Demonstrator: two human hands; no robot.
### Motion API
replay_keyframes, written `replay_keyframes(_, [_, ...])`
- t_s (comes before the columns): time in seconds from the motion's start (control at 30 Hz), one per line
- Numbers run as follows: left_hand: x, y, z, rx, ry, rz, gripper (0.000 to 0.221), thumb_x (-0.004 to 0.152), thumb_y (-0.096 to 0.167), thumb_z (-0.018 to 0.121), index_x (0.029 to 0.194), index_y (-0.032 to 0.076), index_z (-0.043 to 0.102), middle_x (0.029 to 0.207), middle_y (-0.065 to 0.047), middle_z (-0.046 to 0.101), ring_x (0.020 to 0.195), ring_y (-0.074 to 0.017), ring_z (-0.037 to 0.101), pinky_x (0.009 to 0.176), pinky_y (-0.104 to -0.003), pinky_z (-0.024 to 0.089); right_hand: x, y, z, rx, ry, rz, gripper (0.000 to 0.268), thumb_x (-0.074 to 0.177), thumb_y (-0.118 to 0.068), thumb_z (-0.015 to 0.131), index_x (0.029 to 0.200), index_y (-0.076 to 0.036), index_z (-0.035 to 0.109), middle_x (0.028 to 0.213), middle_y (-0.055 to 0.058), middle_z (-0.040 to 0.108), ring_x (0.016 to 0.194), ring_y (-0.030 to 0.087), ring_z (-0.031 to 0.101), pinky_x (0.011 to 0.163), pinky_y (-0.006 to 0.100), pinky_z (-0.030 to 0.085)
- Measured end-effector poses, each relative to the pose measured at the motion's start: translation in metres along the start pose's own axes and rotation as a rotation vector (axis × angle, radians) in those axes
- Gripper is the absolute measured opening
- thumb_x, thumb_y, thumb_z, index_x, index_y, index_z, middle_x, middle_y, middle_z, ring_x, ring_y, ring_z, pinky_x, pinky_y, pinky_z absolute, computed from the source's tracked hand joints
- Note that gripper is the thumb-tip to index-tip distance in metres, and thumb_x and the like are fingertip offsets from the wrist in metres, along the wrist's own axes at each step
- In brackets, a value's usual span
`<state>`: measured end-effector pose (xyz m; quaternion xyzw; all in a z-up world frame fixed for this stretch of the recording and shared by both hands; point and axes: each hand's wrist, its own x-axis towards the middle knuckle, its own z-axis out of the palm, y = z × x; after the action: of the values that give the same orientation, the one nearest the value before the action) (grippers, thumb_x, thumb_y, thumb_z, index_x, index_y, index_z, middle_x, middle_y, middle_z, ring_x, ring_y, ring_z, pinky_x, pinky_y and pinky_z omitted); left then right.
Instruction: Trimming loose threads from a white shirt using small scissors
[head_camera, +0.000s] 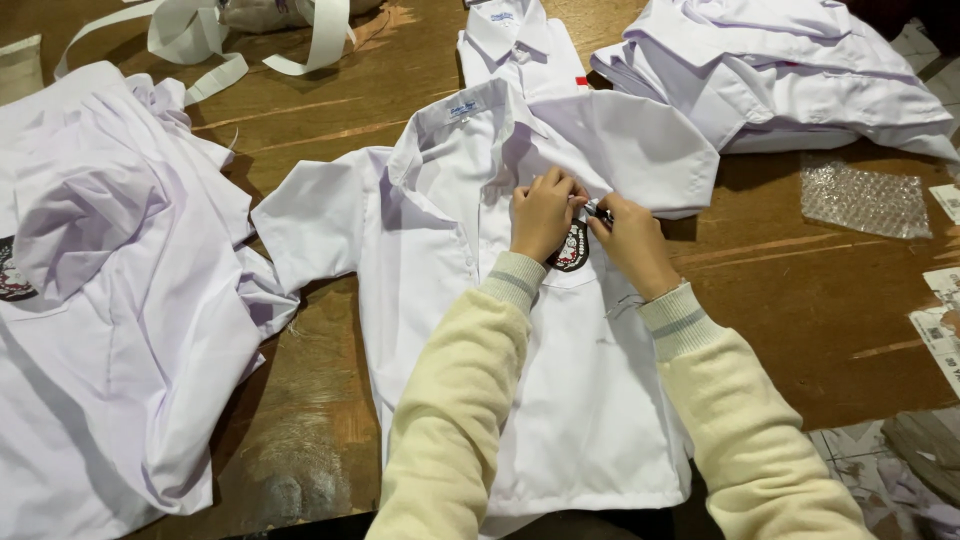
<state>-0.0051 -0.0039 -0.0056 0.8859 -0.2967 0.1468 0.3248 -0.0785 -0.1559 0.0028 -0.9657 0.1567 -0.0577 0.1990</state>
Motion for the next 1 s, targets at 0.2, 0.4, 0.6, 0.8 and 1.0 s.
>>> replay_keyframes(0.2, [0.000,-0.002,0.007,0.045,0.039,0.023,0.020,0.092,0.047,0.061,0.089,0.027,0.061,0.098,0.007,0.054,0.101,-0.0190,0.061,0.096,-0.045,0.044,-0.005,-0.006,-0.004,-0.006,0.022,-0.064,0.025,0.097,-0.036,0.066,0.115,-0.020,0.066,0.105,0.012,0.073,0.094,0.041,0.073,0.078,0.054,0.061])
replay_keyframes(0.4, [-0.001,-0.003,0.009,0.071,0.045,0.027,0.021,0.092,0.047,0.060,0.088,0.026,0.060,0.097,0.007,0.055,0.101,-0.0191,0.061,0.095,-0.045,0.044,-0.007,-0.009,-0.006,-0.016,0.044,-0.079,0.023,0.097,-0.034,0.067,0.114,-0.019,0.067,0.102,0.013,0.073,0.092,0.041,0.073,0.076,0.053,0.061])
replay_keyframes(0.6, [-0.003,0.002,0.003,0.092,0.025,0.029,0.017,0.092,0.042,0.063,0.089,0.026,0.060,0.098,0.007,0.055,0.101,-0.0195,0.059,0.096,-0.046,0.044,-0.010,-0.012,-0.009,-0.007,0.045,-0.085,0.022,0.096,-0.033,0.068,0.112,-0.018,0.067,0.099,0.013,0.073,0.090,0.041,0.073,0.076,0.054,0.061])
replay_keyframes(0.8, [-0.002,0.000,0.007,0.116,0.016,0.034,0.017,0.092,0.041,0.063,0.089,0.024,0.059,0.099,0.006,0.055,0.101,-0.0202,0.058,0.095,-0.046,0.044,-0.010,-0.015,-0.011,-0.041,0.063,-0.089,0.020,0.094,-0.031,0.070,0.109,-0.018,0.069,0.095,0.012,0.074,0.087,0.040,0.074,0.073,0.052,0.062])
replay_keyframes(1.0, [-0.002,-0.002,0.011,0.138,0.008,0.042,0.017,0.092,0.040,0.062,0.088,0.024,0.058,0.098,0.006,0.053,0.101,-0.0210,0.057,0.095,-0.047,0.043,-0.009,-0.015,-0.011,-0.059,0.060,-0.089,0.017,0.094,-0.028,0.070,0.107,-0.018,0.070,0.093,0.012,0.074,0.087,0.040,0.074,0.074,0.051,0.062])
